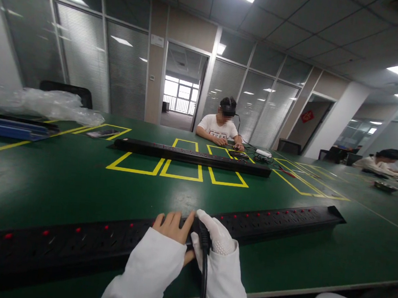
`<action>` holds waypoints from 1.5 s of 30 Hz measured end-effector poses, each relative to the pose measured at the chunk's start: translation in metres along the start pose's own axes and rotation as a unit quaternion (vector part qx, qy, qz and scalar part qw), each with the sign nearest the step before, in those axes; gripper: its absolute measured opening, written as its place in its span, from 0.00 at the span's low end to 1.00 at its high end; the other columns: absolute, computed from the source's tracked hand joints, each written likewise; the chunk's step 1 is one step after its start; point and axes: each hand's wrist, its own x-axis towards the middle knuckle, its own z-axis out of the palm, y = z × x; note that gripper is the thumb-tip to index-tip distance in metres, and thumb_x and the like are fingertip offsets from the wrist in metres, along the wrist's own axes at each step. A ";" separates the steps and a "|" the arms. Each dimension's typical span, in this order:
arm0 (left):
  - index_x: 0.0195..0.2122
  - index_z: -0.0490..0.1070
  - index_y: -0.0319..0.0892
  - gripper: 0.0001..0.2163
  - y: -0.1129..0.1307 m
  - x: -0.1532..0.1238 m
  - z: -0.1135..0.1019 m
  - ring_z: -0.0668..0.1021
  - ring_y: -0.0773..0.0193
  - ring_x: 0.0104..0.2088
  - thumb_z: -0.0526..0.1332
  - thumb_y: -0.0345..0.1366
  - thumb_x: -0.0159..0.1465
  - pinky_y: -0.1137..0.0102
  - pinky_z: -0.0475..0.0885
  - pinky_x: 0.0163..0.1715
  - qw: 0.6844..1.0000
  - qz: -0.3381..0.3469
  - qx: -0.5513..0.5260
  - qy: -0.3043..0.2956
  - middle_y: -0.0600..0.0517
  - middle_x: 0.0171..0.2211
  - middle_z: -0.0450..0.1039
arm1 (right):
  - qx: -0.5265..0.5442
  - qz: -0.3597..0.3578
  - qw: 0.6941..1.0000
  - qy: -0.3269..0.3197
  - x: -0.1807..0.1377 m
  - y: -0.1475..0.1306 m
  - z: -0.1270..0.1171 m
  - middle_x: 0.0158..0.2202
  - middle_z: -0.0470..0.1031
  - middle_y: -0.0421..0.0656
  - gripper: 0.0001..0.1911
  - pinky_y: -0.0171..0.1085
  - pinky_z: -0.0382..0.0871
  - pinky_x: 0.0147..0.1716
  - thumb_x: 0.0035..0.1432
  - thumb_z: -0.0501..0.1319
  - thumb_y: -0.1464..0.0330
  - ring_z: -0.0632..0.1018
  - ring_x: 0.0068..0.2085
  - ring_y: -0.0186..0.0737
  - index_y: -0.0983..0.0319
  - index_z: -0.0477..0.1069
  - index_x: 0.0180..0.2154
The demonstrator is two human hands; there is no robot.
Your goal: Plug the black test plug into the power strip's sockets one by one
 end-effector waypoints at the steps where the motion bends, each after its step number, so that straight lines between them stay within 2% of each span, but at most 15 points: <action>1: 0.57 0.63 0.45 0.32 0.000 0.000 0.000 0.73 0.46 0.42 0.62 0.42 0.49 0.53 0.62 0.44 1.000 0.000 0.002 0.003 0.39 0.43 0.73 | -0.002 0.003 1.000 -0.002 0.000 0.000 0.000 0.48 0.73 0.37 0.25 0.38 0.67 0.51 0.54 0.58 0.67 0.75 0.46 0.38 0.53 0.63 0.55; 10: 0.56 0.64 0.44 0.31 -0.001 0.001 0.003 0.74 0.47 0.41 0.63 0.41 0.49 0.54 0.62 0.44 1.000 0.001 0.000 0.016 0.40 0.41 0.73 | 0.021 0.015 1.000 0.001 -0.001 0.000 0.002 0.46 0.74 0.38 0.23 0.38 0.69 0.45 0.55 0.56 0.67 0.75 0.45 0.38 0.54 0.64 0.54; 17: 0.57 0.63 0.46 0.30 -0.003 0.000 0.006 0.74 0.48 0.41 0.62 0.40 0.50 0.54 0.61 0.44 1.000 0.006 0.004 0.027 0.41 0.42 0.73 | 0.027 -0.002 1.000 -0.007 0.000 -0.001 0.000 0.49 0.72 0.39 0.24 0.38 0.66 0.50 0.56 0.56 0.69 0.74 0.47 0.37 0.56 0.62 0.55; 24: 0.57 0.64 0.44 0.31 -0.002 0.000 0.005 0.73 0.48 0.41 0.62 0.40 0.49 0.54 0.62 0.44 1.000 0.005 0.003 0.029 0.40 0.42 0.73 | 0.030 0.000 1.000 -0.002 0.000 0.003 0.004 0.47 0.73 0.38 0.23 0.37 0.69 0.46 0.56 0.56 0.69 0.74 0.45 0.37 0.54 0.63 0.54; 30: 0.56 0.65 0.44 0.30 -0.002 -0.001 0.005 0.73 0.47 0.41 0.62 0.40 0.49 0.54 0.62 0.44 0.999 0.009 0.003 0.040 0.40 0.42 0.73 | 0.027 -0.002 1.000 -0.004 0.001 0.000 0.001 0.47 0.73 0.38 0.23 0.38 0.68 0.48 0.56 0.55 0.70 0.74 0.46 0.38 0.55 0.62 0.55; 37: 0.56 0.65 0.44 0.30 -0.003 -0.001 0.007 0.74 0.47 0.40 0.62 0.40 0.49 0.54 0.62 0.43 0.999 0.007 -0.005 0.052 0.40 0.41 0.74 | 0.026 0.005 0.999 -0.041 -0.001 0.000 -0.004 0.50 0.71 0.41 0.24 0.41 0.69 0.49 0.56 0.57 0.70 0.73 0.48 0.41 0.56 0.62 0.55; 45: 0.55 0.66 0.44 0.30 -0.003 0.000 0.008 0.74 0.47 0.41 0.62 0.42 0.48 0.54 0.61 0.43 0.998 0.007 -0.017 0.055 0.40 0.41 0.74 | 0.008 -0.013 0.999 -0.041 -0.002 0.003 -0.003 0.50 0.71 0.40 0.25 0.43 0.70 0.50 0.57 0.58 0.70 0.74 0.49 0.40 0.56 0.60 0.56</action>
